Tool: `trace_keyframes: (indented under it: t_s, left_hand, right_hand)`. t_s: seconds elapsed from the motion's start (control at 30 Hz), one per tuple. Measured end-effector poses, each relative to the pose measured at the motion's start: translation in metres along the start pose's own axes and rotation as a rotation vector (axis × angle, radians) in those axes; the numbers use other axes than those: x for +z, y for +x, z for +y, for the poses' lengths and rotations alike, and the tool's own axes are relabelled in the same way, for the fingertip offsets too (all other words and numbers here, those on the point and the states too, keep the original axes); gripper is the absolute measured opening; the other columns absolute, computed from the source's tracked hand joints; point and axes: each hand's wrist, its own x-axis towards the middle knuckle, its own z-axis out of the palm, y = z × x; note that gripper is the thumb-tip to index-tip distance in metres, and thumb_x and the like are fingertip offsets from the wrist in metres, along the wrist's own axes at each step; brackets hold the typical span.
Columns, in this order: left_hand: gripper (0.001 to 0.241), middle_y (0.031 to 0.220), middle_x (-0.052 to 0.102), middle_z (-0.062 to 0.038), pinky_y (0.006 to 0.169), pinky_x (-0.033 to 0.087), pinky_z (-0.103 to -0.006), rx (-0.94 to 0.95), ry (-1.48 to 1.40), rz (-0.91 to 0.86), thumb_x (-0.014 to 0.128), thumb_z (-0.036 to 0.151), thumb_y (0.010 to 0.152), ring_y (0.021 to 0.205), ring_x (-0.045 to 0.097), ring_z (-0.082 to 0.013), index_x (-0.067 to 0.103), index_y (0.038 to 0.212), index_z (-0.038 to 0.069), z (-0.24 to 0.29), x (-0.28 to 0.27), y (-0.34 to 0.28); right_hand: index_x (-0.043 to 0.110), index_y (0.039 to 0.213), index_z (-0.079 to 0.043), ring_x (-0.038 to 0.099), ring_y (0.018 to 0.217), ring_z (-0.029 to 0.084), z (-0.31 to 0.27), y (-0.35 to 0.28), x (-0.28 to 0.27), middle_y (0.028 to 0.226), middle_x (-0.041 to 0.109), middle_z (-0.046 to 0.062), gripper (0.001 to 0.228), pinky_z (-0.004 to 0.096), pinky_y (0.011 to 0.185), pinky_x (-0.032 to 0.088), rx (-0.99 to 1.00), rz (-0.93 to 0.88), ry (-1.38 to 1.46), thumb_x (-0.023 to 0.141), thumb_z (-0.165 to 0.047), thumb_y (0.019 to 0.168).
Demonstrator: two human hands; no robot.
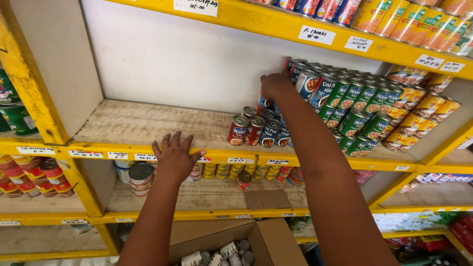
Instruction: Stocking canned goods from a cardboard box onto store shelves.
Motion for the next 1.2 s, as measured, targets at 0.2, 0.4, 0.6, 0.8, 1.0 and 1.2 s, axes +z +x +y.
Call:
trace_keyframes:
  t_s: [0.2,0.4,0.6,0.8,1.0,1.2]
  left_hand:
    - [0.072,0.157,0.041,-0.013,0.116,0.009,-0.0701,0.0,-0.001,-0.01,0.056,0.069,0.088,0.148,0.029,-0.0395,0.056,0.144,0.024,0.0,-0.003,-0.001]
    - [0.073,0.157,0.039,-0.013,0.116,0.007,-0.0683,-0.011,0.003,-0.047,0.055,0.07,0.088,0.147,0.027,-0.0394,0.055,0.145,0.024,0.0,-0.002,0.0]
    - [0.072,0.156,0.041,-0.013,0.116,0.009,-0.0691,0.004,-0.001,-0.008,0.056,0.069,0.089,0.146,0.029,-0.0397,0.057,0.143,0.023,0.0,-0.001,0.0]
    - [0.071,0.155,0.043,-0.013,0.116,0.009,-0.0689,0.007,-0.007,0.014,0.057,0.069,0.088,0.146,0.031,-0.0396,0.059,0.141,0.023,0.0,-0.002,-0.002]
    - [0.07,0.155,0.042,-0.013,0.115,0.009,-0.069,0.0,-0.004,-0.006,0.057,0.068,0.088,0.146,0.03,-0.0397,0.059,0.141,0.022,0.001,-0.003,-0.001]
    - [0.069,0.155,0.042,-0.014,0.116,0.009,-0.0694,0.01,-0.007,-0.003,0.056,0.068,0.09,0.146,0.03,-0.0404,0.059,0.142,0.022,0.0,-0.001,-0.003]
  right_hand:
    - [0.061,0.131,-0.008,0.064,0.118,0.038,-0.005,-0.003,-0.003,0.123,0.069,0.018,0.061,0.061,0.112,0.032,0.059,-0.037,0.001,0.082,-0.019,0.075]
    - [0.064,0.119,-0.005,0.066,0.11,0.037,0.0,-0.007,0.005,0.109,0.071,0.016,0.048,0.058,0.108,0.037,-0.013,0.156,-0.02,0.079,-0.012,0.075]
    - [0.07,0.107,-0.005,0.067,0.106,0.039,0.013,-0.003,0.018,0.106,0.072,0.017,0.02,0.056,0.095,0.045,-0.028,0.35,-0.001,0.063,-0.009,0.089]
    - [0.075,0.098,-0.007,0.064,0.107,0.035,0.007,-0.015,0.014,0.096,0.074,0.014,0.019,0.056,0.107,0.036,-0.003,0.442,-0.178,0.057,-0.013,0.094]
    - [0.077,0.093,-0.009,0.061,0.108,0.034,0.002,-0.021,0.006,0.092,0.074,0.009,0.019,0.06,0.105,0.033,-0.025,0.477,-0.27,0.059,-0.015,0.091]
    - [0.078,0.095,-0.008,0.06,0.112,0.032,-0.001,-0.022,0.007,0.095,0.074,0.01,0.018,0.053,0.113,0.034,-0.075,0.497,-0.266,0.06,-0.013,0.097]
